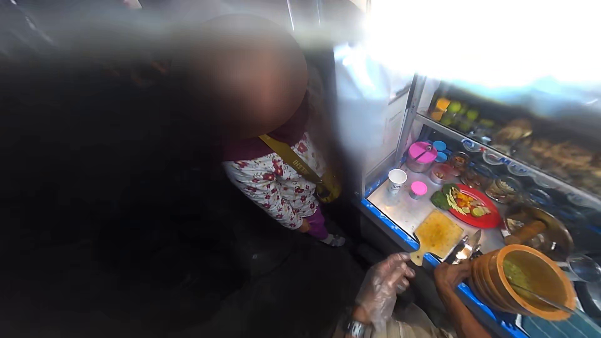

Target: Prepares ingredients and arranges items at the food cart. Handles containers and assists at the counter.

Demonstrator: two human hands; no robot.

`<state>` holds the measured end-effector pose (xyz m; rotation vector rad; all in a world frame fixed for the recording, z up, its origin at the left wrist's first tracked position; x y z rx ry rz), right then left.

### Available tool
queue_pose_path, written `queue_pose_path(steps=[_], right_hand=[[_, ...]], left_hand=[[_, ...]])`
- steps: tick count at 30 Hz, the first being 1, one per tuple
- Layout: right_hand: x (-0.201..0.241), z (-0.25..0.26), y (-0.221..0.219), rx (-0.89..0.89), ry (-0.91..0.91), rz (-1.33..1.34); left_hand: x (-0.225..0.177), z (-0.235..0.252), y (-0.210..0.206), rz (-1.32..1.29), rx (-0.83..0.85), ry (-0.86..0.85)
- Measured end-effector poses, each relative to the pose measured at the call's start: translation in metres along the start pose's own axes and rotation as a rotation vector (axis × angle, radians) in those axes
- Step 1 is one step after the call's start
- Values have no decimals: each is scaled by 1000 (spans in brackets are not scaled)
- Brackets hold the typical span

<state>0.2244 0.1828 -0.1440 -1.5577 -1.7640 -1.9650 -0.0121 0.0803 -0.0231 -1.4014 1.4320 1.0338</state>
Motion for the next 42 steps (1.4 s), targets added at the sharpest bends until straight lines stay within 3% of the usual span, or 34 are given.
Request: queue_pose_path(steps=[2, 4, 7, 12, 17, 24, 27, 30, 35, 39, 42], right_hand=[[-11, 5, 1, 21, -48, -47], [-17, 15, -7, -53, -56, -27], [-22, 21, -17, -32, -60, 26], [2, 5, -3, 128, -140, 175], [-9, 13, -12, 29, -66, 228], [-12, 21, -1, -70, -226, 192], [-15, 21, -1, -47, -225, 59], [-19, 13, -10, 9, -143, -85], [2, -26, -44, 333, 294, -154], [6, -27, -76, 568, 283, -202], [17, -23, -81, 606, 339, -184]], left_hand=[[21, 4, -1, 562, -7, 137], [25, 8, -5, 803, 107, 129], [26, 5, -11, 802, 204, 106], [28, 6, -9, 856, 171, 94], [34, 10, -6, 887, 157, 100], [34, 10, -6, 893, 160, 93], [34, 11, -2, 919, 165, 107], [34, 10, 0, 919, 172, 132], [36, 12, -3, 926, 195, 124], [35, 11, -2, 928, 190, 137], [35, 12, 3, 911, 173, 160]])
Point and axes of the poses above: each hand's wrist, its own z-axis towards the middle knuckle, its own y-axis out of the back of the hand, x = y × z, the point moved 7 cm from there along z, towards the middle knuckle, and after that the axes turned 14 degrees about z, right-handed, at the moved point
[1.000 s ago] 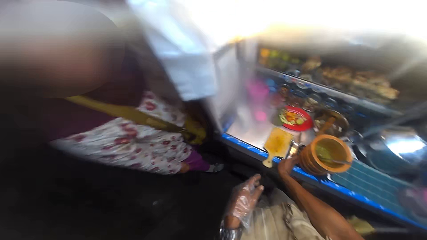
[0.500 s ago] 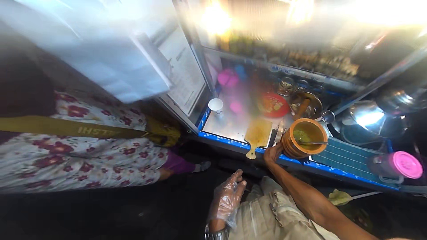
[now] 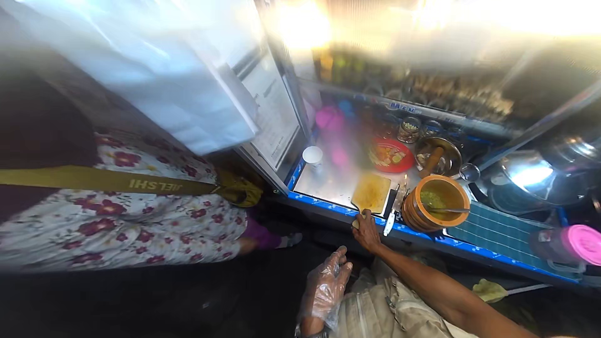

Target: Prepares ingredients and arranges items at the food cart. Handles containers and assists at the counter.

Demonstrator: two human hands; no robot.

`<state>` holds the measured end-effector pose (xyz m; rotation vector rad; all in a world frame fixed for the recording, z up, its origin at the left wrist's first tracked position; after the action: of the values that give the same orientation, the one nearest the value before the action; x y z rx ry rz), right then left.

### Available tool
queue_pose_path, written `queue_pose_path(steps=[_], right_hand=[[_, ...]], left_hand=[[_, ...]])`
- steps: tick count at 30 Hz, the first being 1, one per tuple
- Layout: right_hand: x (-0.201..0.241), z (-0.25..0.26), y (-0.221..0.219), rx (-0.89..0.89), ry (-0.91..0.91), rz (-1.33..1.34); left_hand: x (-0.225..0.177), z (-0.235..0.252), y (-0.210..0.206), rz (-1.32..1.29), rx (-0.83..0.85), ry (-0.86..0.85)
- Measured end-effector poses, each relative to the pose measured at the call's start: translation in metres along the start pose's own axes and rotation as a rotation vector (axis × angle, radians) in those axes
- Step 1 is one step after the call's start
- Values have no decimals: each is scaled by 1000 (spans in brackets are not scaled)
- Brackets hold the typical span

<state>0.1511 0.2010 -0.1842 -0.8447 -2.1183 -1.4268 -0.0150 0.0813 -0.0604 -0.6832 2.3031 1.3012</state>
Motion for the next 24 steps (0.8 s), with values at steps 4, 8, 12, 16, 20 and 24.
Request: queue_pose_path(steps=[4, 8, 12, 16, 20, 24], right_hand=[[5, 11, 19, -83, 14, -47], [4, 19, 36, -72, -38, -85], [23, 52, 69, -140, -36, 88], [23, 111, 96, -213, -126, 268], [24, 163, 129, -236, -204, 210], [9, 209, 173, -243, -200, 43]], left_hand=[[2, -1, 2, -8, -19, 8], [0, -1, 3, -4, -14, 10], [3, -2, 4, 24, -27, 6], [10, -2, 8, 30, -57, 31], [18, -4, 15, -20, -82, 64], [37, -8, 31, -62, -102, 133]])
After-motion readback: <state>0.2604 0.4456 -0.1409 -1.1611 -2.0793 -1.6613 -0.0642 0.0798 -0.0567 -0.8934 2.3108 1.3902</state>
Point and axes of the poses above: each hand's wrist, its own z-axis towards the middle knuckle, its own y-axis out of the back of the hand, x = y × z, the point moved 7 cm from there along z, towards the middle knuckle, and after that the axes turned 14 degrees about z, right-handed, at the moved point
